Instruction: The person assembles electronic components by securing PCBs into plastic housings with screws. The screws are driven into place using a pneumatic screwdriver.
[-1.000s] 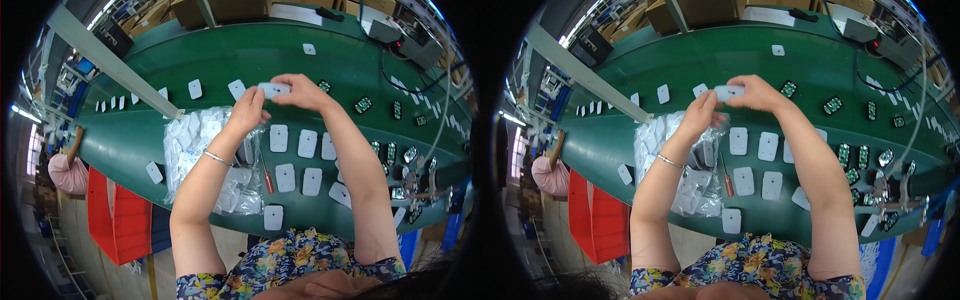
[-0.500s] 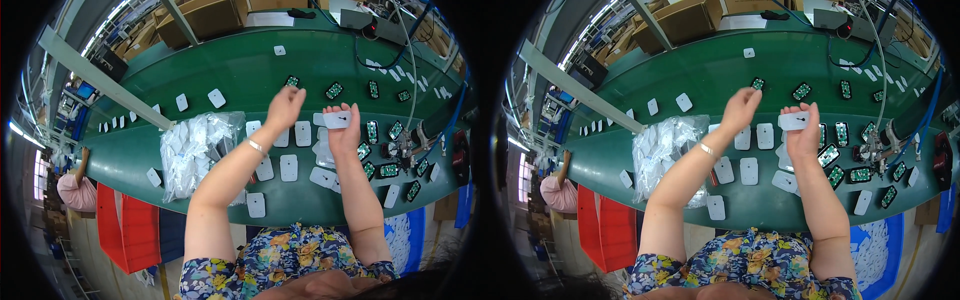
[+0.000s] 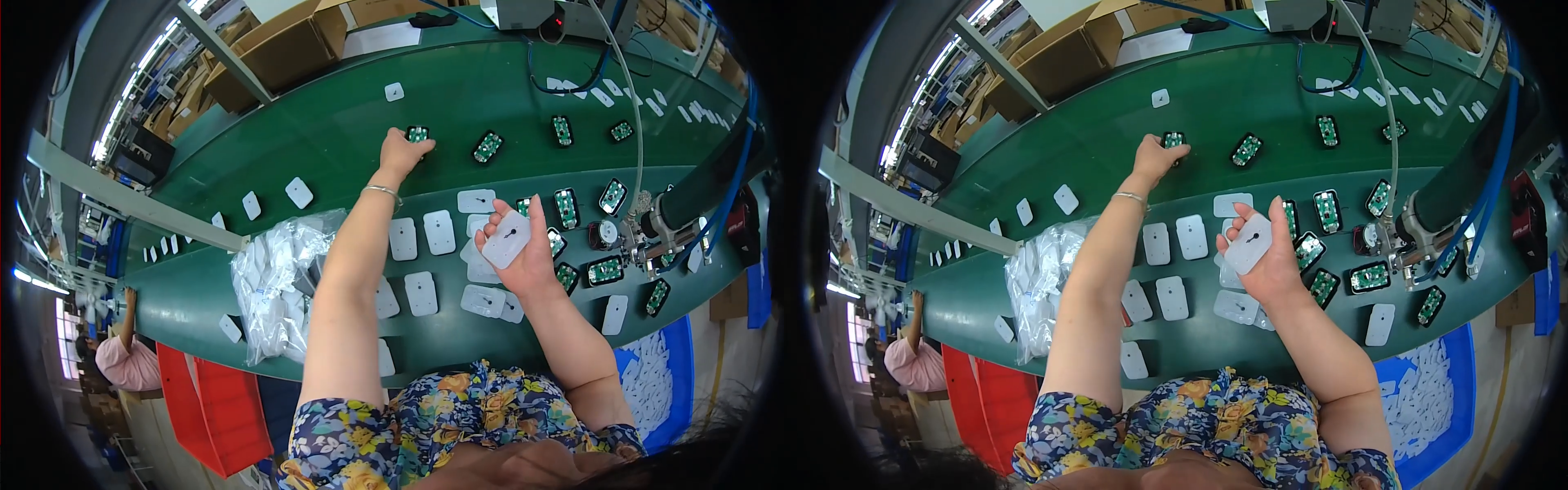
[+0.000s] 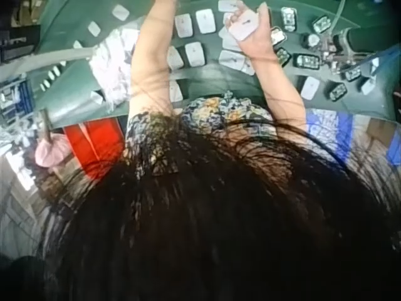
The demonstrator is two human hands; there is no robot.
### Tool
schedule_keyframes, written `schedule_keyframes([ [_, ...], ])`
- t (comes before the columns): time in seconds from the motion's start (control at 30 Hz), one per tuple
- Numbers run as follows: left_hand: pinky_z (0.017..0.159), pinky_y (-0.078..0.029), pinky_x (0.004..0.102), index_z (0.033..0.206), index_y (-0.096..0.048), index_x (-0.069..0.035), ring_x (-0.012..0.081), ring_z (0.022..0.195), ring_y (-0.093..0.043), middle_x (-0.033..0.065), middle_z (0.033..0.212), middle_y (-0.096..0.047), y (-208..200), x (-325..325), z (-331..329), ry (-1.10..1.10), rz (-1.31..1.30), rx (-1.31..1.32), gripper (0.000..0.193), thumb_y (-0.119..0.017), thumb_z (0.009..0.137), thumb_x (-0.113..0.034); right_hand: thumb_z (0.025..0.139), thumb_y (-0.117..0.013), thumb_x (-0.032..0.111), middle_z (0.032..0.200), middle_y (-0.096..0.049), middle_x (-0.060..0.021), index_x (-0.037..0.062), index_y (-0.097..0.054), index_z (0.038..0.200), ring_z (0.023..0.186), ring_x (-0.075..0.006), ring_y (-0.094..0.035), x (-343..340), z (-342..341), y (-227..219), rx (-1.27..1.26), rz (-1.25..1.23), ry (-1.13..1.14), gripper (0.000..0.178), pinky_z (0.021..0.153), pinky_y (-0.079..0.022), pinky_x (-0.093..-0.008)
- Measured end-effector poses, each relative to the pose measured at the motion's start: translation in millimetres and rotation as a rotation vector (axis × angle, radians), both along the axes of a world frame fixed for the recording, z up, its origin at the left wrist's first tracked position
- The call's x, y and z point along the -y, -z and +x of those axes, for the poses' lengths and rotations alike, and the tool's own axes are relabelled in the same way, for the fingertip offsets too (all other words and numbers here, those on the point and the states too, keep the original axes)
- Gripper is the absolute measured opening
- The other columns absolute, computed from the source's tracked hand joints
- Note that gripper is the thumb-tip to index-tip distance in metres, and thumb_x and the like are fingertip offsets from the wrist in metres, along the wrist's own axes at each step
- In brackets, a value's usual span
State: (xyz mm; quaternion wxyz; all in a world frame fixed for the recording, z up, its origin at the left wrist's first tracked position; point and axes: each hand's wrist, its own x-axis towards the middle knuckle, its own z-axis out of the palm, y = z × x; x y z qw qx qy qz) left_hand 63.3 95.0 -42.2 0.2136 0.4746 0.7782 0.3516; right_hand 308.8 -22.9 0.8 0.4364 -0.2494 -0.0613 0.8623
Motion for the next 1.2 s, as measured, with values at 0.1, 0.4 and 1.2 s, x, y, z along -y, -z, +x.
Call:
schedule_keyframes([
  [0.1,0.059,-0.053,0.0319,0.106,-0.045,-0.001,0.0190,0.071,-0.061,0.0109,0.085,-0.058,-38,48,26,0.111,0.047,0.833,0.044,-0.071,0.074,-0.018,0.084,-0.046,0.058,0.080,-0.052,-0.0029,0.0047,-0.053,0.103,0.073,-0.0155,-0.051,4,2,-1,-0.029,-0.048,0.012,0.057,0.080,-0.044,-0.0357],
  [0.4,0.073,-0.048,0.0359,0.130,-0.037,-0.015,0.0225,0.086,-0.058,0.0108,0.104,-0.057,-72,225,78,0.100,-0.007,1.563,0.041,-0.034,0.094,-0.036,0.079,-0.045,0.066,0.100,-0.051,-0.0079,0.0050,-0.048,0.114,0.096,-0.0206,-0.049,42,1,6,-0.055,-0.039,-0.089,0.071,0.092,-0.040,-0.0438],
  [1.2,0.083,-0.046,0.0362,0.123,-0.049,-0.004,0.0307,0.100,-0.049,0.0190,0.113,-0.043,-49,251,170,0.287,0.421,-0.258,0.054,-0.069,0.074,-0.010,0.086,-0.016,0.066,0.116,-0.052,-0.0108,0.0098,-0.034,0.133,0.107,-0.0233,-0.050,76,15,24,-0.105,0.216,-0.208,0.075,0.095,-0.038,-0.0370],
])
